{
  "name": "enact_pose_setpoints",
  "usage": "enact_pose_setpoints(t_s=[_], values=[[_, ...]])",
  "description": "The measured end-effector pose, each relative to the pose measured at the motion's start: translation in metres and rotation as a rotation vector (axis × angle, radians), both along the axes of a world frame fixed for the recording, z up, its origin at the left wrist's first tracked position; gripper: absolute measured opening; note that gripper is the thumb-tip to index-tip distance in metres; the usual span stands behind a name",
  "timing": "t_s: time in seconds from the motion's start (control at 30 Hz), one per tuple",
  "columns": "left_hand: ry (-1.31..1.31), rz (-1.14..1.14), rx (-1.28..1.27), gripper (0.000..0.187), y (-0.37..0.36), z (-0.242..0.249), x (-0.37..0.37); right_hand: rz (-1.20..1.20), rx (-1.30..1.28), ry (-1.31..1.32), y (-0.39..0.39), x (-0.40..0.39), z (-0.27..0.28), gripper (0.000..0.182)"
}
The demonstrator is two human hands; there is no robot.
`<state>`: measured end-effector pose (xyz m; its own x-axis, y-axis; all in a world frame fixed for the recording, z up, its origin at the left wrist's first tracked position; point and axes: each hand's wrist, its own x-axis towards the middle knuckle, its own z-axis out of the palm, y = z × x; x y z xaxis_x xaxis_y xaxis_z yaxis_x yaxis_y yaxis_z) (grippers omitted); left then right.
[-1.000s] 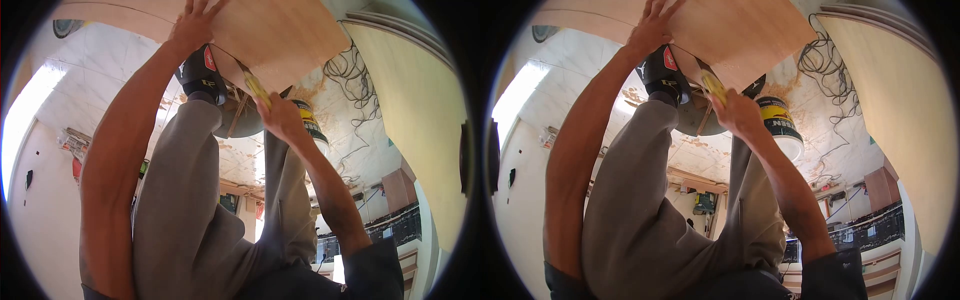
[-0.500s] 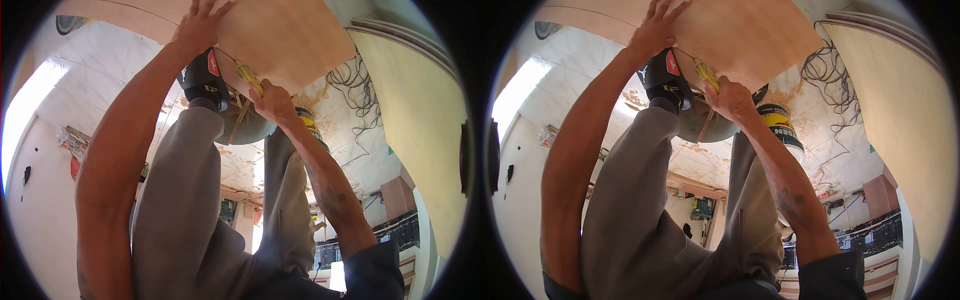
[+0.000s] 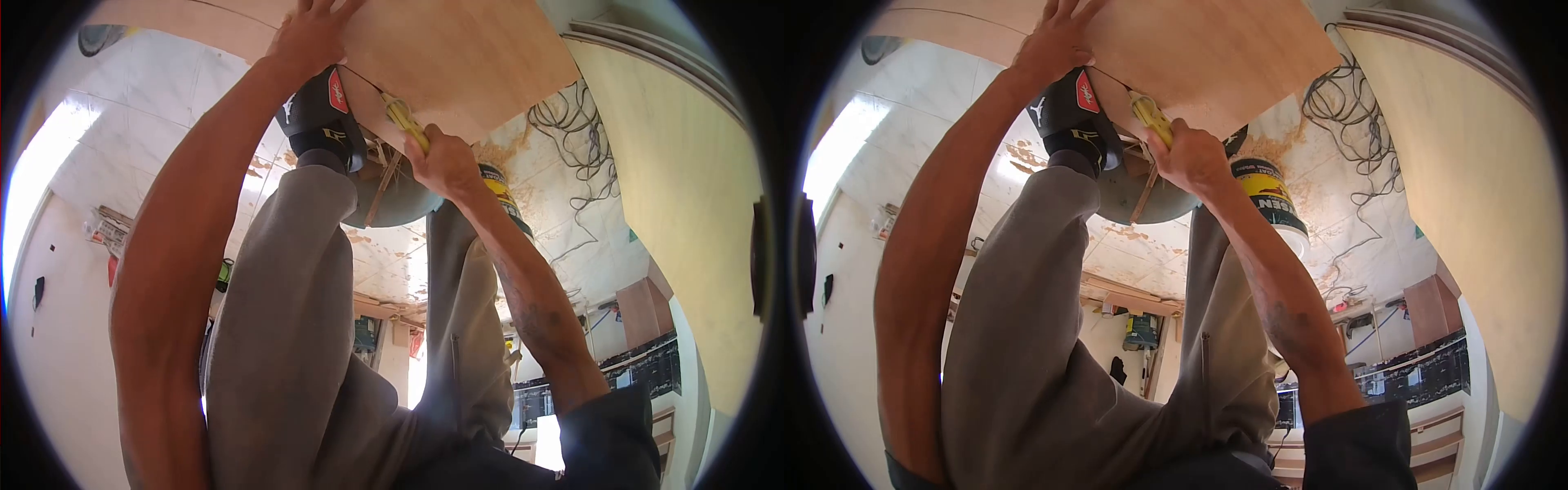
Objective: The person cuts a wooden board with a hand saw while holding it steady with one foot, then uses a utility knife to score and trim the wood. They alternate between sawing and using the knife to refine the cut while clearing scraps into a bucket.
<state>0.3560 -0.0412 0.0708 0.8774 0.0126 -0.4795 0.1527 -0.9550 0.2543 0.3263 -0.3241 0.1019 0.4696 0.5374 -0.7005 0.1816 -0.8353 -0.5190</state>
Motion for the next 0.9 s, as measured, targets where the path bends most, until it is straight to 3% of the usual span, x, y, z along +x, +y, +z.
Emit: enact_pose_setpoints(t_s=[0.03,0.13,0.23,0.3,0.37,0.43,0.5,0.57,0.63,0.7,0.73,0.8,0.83,0.9], values=[[0.004,0.006,0.007,0.111,0.007,0.001,0.004,0.012,0.045,-0.066,0.013,0.003,-0.014,0.061],[0.060,0.025,-0.058,0.113,-0.009,0.010,0.001,-0.017,0.050,-0.082,0.005,0.003,0.002,0.063],[0.107,0.042,-0.022,0.115,-0.002,0.009,0.008,0.016,-0.149,0.064,-0.065,-0.009,0.097,0.055],[0.050,0.047,-0.030,0.115,0.000,0.006,0.013,0.016,-0.139,0.136,-0.113,-0.004,0.173,0.048],[0.094,0.044,-0.048,0.116,-0.007,0.014,0.000,0.028,-0.161,0.163,-0.120,-0.005,0.201,0.047],[0.120,0.049,-0.020,0.115,-0.006,0.017,0.010,0.032,-0.129,0.115,-0.098,0.005,0.165,0.048],[0.032,0.043,-0.052,0.115,-0.001,0.006,0.010,0.041,-0.083,0.075,-0.065,0.002,0.062,0.052],[0.038,0.050,-0.075,0.115,-0.001,0.007,0.001,0.022,0.033,-0.048,-0.012,0.000,0.000,0.052],[0.082,0.059,-0.065,0.115,-0.001,0.015,0.007,0.018,0.116,-0.139,0.011,-0.004,-0.023,0.053],[-0.206,-0.046,-0.108,0.114,0.013,-0.017,-0.007,0.037,0.111,-0.143,-0.003,-0.004,-0.017,0.052],[-0.349,-0.094,-0.142,0.114,0.011,-0.027,-0.011,0.015,0.046,-0.079,-0.017,-0.005,0.002,0.052],[-0.052,0.010,-0.113,0.114,0.001,-0.002,-0.004,0.084,-0.177,0.057,-0.050,0.000,0.073,0.050],[0.084,0.067,-0.090,0.114,0.001,0.005,0.005,-0.013,-0.129,0.101,-0.080,-0.005,0.112,0.047],[0.062,0.074,-0.056,0.115,-0.001,0.007,0.012,0.010,-0.085,0.120,-0.130,-0.008,0.174,0.043]])
